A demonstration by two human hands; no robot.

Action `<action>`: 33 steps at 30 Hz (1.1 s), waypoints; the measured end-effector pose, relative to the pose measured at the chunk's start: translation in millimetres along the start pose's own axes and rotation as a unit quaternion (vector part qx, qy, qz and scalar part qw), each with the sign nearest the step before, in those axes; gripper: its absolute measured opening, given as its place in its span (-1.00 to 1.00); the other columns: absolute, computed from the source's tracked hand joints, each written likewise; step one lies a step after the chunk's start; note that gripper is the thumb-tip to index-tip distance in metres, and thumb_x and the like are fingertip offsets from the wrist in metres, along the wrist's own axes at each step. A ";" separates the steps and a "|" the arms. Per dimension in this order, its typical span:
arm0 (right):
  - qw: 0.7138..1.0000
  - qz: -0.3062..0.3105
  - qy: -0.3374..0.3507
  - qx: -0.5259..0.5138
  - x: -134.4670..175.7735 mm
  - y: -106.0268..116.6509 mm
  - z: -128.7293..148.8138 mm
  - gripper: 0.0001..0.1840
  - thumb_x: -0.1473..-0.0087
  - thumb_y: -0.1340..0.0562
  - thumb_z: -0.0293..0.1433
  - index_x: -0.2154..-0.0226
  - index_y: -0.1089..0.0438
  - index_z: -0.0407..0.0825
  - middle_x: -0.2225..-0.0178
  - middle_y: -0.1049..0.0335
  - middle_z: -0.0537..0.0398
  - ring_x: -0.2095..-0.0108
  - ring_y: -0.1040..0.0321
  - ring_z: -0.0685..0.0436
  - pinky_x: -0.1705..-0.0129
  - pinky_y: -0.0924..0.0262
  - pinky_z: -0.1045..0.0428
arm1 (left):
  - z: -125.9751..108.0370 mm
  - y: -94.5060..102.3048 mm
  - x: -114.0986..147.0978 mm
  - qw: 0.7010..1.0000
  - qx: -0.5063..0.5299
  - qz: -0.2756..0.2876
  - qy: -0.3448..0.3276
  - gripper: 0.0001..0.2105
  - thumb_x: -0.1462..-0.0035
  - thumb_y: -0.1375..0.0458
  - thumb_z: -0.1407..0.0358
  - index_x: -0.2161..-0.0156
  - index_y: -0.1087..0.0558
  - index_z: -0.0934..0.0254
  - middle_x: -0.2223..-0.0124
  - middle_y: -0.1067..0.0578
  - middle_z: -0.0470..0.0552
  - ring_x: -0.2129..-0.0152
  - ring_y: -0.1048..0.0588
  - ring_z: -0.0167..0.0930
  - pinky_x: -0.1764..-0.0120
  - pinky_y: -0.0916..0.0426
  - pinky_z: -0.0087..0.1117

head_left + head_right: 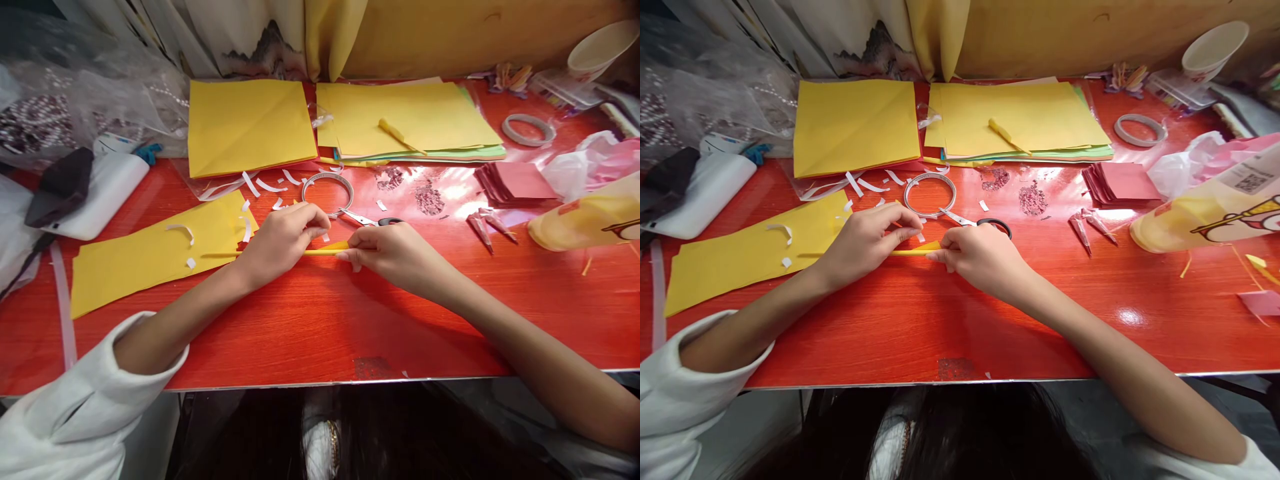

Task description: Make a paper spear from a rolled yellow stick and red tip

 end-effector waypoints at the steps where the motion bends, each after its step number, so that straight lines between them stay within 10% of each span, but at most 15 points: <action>1: 1.000 0.002 -0.002 0.000 0.0 -0.1 -0.2 -0.74 -0.04 -0.15 -0.28 0.58 -0.31 -0.07 0.58 -0.40 0.12 0.56 -0.25 0.01 0.51 0.02 0.09 | -0.3 0.2 0.2 1.000 -0.001 -0.003 -0.004 -0.88 -0.11 -0.02 0.40 0.27 -0.40 0.30 0.31 -0.46 -0.06 0.39 -0.39 -0.51 0.28 -0.24 -0.48; 16: 1.000 0.009 -0.005 0.002 0.8 0.4 -0.3 -0.75 -0.05 -0.13 -0.30 0.57 -0.32 -0.07 0.59 -0.39 0.12 0.55 -0.25 0.02 0.52 0.03 0.09 | -5.9 7.3 0.1 0.998 0.027 -0.047 -0.034 -0.92 -0.06 -0.05 0.45 0.38 -0.38 0.29 0.13 -0.41 -0.01 0.20 -0.37 -0.46 0.16 -0.25 -0.43; 33: 1.000 0.013 -0.010 0.018 1.0 -0.2 -1.2 -0.75 -0.04 -0.14 -0.29 0.57 -0.33 -0.06 0.60 -0.37 0.12 0.58 -0.19 0.02 0.54 0.07 0.08 | -7.6 8.0 0.7 0.996 0.067 -0.063 0.005 -0.94 -0.06 -0.09 0.36 0.35 -0.41 0.26 0.35 -0.45 -0.08 0.37 -0.40 -0.49 0.25 -0.29 -0.45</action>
Point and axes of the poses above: each hand's wrist, its own x-axis away from the middle knuckle, its own y-axis out of the back of the hand, z = x × y, the point moved 5 cm from there along -x, towards the middle knuckle
